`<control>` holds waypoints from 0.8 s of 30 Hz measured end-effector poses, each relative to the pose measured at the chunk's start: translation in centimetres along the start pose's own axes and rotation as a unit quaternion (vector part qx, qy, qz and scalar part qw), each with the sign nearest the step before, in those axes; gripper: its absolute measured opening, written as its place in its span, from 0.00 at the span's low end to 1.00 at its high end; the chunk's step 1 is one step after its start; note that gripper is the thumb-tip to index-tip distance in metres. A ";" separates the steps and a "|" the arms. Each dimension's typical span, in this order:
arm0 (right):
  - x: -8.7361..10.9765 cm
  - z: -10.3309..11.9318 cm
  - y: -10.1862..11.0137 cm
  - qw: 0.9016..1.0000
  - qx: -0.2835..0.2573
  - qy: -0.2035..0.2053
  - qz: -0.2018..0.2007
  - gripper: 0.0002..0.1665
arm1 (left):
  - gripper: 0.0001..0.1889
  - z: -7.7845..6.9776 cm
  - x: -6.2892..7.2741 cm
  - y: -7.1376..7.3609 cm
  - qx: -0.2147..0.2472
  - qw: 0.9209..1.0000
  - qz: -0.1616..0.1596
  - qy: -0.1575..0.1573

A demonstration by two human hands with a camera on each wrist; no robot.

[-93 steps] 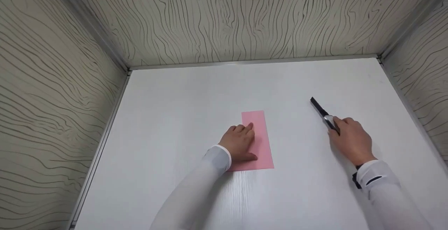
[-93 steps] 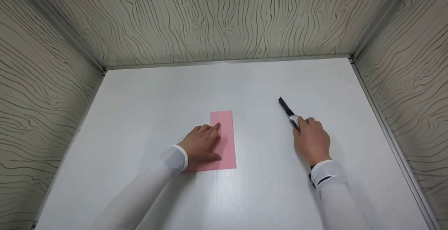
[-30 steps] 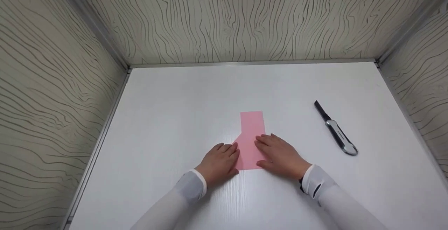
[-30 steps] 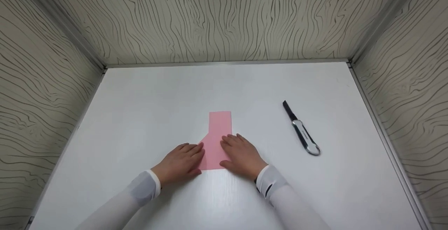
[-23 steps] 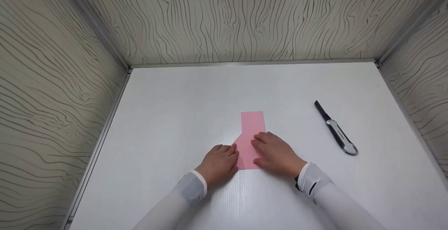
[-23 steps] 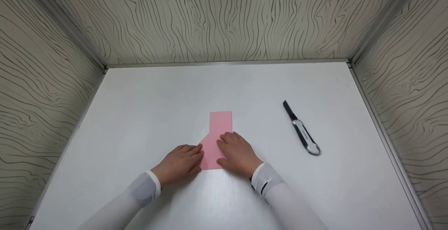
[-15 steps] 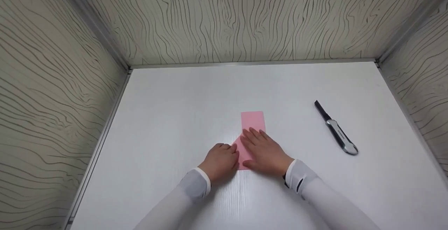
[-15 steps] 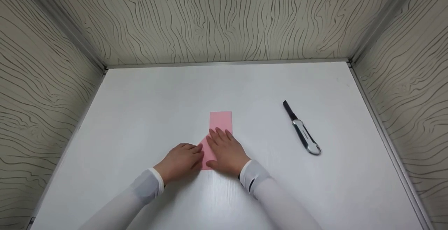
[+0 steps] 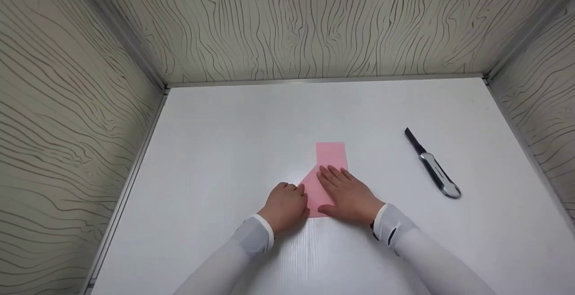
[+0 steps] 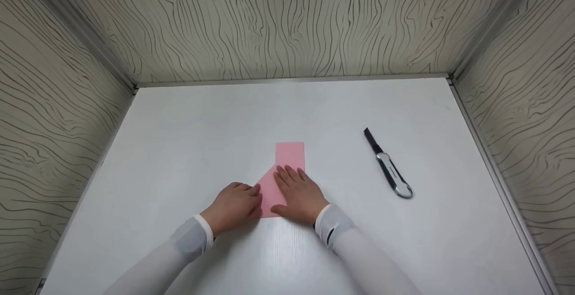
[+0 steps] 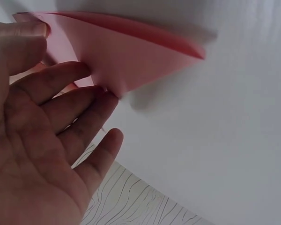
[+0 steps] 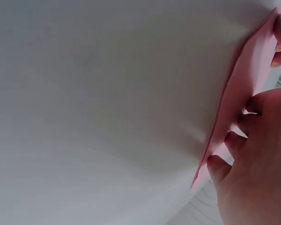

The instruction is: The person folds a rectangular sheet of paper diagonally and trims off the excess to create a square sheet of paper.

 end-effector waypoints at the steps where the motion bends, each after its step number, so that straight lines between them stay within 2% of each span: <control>1: 0.3 -0.3 -0.1 1.000 -0.002 -0.002 0.000 0.52 | 0.22 0.0 0.0 0.0 0.001 1.000 0.001 0.002; 16: 4.9 -5.2 -1.3 0.999 -0.023 -0.021 -0.020 0.52 | 0.20 -0.3 0.1 0.2 -0.018 1.000 -0.012 -0.015; 22: 6.8 -7.5 -1.0 0.998 -0.032 -0.026 -0.039 0.51 | 0.20 0.0 0.0 0.0 -0.003 1.000 -0.010 -0.005; 24: 7.3 -8.3 -1.1 0.998 -0.034 -0.035 -0.034 0.51 | 0.21 0.0 0.0 -0.1 0.000 1.000 -0.005 -0.002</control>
Point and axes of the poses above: each hand's wrist, its own x-axis away from the middle knuckle, its own y-axis out of the back of the hand, z = x × y, the point moved 9 cm from there along -x, towards the middle knuckle, and after that the axes turned 14 degrees about x, right-handed, at the moved point
